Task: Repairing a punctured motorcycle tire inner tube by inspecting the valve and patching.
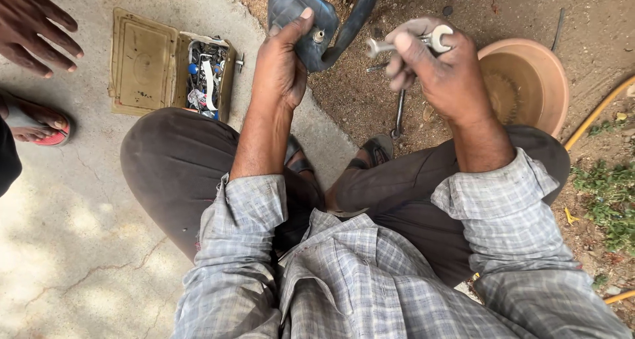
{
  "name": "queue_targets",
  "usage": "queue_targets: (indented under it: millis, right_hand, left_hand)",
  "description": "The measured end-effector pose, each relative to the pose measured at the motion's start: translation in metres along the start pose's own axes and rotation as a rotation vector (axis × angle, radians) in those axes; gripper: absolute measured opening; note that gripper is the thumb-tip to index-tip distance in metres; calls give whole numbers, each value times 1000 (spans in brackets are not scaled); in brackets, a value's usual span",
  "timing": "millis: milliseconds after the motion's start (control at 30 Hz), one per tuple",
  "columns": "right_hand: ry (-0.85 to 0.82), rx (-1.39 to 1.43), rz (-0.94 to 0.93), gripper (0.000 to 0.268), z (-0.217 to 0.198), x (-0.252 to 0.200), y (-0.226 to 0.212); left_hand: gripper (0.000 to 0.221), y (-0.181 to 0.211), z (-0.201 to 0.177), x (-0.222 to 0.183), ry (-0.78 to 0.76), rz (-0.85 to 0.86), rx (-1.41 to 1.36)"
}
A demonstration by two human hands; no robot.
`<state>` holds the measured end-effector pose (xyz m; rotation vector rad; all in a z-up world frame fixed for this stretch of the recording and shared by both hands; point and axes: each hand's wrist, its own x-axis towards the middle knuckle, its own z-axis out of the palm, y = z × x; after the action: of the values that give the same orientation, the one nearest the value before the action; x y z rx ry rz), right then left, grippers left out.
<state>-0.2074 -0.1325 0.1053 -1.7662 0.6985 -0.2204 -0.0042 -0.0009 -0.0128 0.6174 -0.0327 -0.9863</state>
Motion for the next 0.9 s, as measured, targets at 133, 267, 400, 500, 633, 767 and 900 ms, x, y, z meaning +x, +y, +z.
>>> queue_targets:
  millis: [133,267,400,500,633,767,900]
  right_hand:
    - [-253,319,-160,41,-2,-2,13]
    - [-229,407,-90,40,14,2,24]
    - [-106,329,-83,48,23,7,38]
    - [-97,339,-26,28,26,12,53]
    - [-156,407,44,19,41,12,53]
    - [-205,472,141,20,56,14,53]
    - [-214,517,139,19,63,17,60]
  left_hand:
    - [39,3,4,-3,95,-18,197]
    - [38,0,0,-2,59,16,102]
    - [30,4,4,-6,12,44,83]
    - [26,7,11,-10,25,40,71]
    - [24,0,8,-8,34,51,72]
    - [20,-9,10,-12,-15,63,92]
    - [23,-11,21,-19,-25,58,133]
